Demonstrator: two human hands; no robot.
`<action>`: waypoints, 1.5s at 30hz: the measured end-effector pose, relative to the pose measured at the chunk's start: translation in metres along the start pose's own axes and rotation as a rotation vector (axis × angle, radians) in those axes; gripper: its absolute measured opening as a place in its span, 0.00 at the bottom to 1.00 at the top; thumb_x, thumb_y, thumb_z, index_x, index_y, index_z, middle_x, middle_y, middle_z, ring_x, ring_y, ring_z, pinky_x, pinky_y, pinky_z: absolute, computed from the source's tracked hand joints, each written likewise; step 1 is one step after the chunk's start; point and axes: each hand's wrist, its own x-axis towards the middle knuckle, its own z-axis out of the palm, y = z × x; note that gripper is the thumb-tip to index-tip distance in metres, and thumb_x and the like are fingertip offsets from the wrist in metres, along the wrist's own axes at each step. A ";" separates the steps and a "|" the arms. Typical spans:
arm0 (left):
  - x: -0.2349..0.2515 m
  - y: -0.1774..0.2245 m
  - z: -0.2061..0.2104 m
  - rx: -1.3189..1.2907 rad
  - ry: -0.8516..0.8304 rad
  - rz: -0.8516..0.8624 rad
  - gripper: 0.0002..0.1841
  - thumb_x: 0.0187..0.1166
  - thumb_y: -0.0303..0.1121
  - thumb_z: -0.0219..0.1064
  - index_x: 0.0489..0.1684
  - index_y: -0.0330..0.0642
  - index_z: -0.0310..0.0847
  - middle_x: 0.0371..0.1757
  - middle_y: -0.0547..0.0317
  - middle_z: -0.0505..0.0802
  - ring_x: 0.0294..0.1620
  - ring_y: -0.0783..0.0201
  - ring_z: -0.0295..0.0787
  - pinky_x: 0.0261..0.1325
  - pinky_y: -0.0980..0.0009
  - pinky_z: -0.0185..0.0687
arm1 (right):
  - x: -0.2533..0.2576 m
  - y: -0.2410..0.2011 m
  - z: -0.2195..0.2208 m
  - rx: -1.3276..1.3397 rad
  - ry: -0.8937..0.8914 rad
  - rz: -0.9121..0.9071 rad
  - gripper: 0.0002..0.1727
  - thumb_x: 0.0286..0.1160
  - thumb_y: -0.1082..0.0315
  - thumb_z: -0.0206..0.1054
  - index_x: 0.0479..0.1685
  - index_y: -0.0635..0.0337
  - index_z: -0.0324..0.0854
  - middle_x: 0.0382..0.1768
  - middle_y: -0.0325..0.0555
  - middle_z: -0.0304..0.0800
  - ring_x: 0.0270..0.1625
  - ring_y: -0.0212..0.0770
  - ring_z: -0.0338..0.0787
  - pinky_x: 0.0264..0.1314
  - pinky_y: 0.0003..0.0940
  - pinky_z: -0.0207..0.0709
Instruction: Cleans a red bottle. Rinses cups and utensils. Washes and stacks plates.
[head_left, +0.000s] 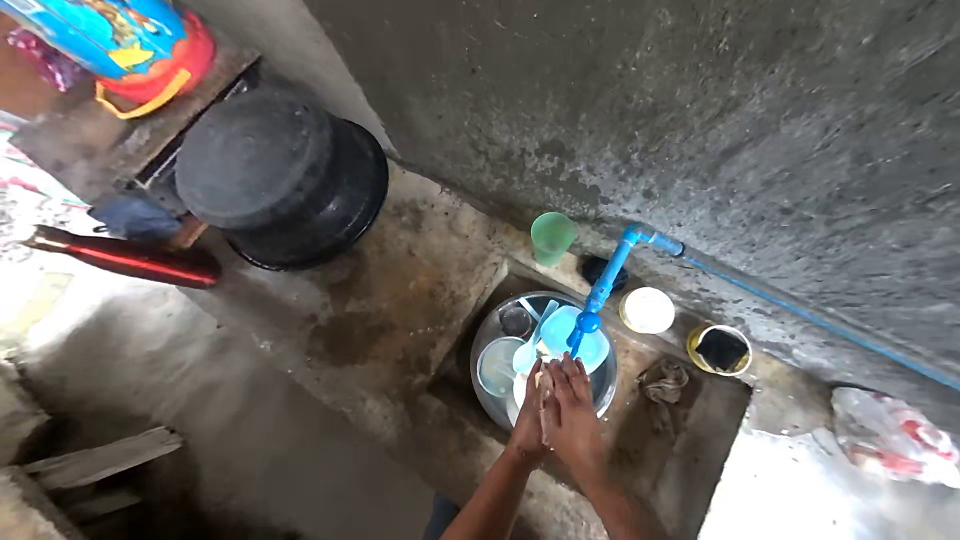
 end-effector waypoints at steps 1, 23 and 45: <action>-0.004 0.000 -0.001 -0.017 -0.044 -0.015 0.34 0.93 0.45 0.43 0.96 0.48 0.35 0.87 0.50 0.70 0.79 0.65 0.75 0.79 0.63 0.74 | 0.010 -0.010 -0.016 0.141 -0.012 0.087 0.23 0.80 0.70 0.59 0.72 0.64 0.83 0.77 0.61 0.79 0.83 0.59 0.74 0.86 0.57 0.65; -0.017 0.031 0.022 0.367 -0.138 -0.056 0.47 0.51 0.20 0.83 0.80 0.30 0.62 0.64 0.49 0.88 0.64 0.66 0.86 0.71 0.68 0.82 | 0.037 -0.007 -0.073 0.394 -0.161 0.356 0.14 0.72 0.61 0.75 0.34 0.66 0.91 0.32 0.50 0.93 0.40 0.42 0.93 0.53 0.45 0.87; -0.016 0.031 0.039 -0.500 0.023 -0.446 0.25 0.93 0.52 0.40 0.51 0.46 0.81 0.38 0.56 0.93 0.40 0.62 0.92 0.44 0.63 0.90 | -0.008 -0.032 -0.072 0.266 0.114 -0.052 0.18 0.73 0.55 0.69 0.47 0.60 0.92 0.53 0.50 0.93 0.65 0.47 0.87 0.75 0.53 0.74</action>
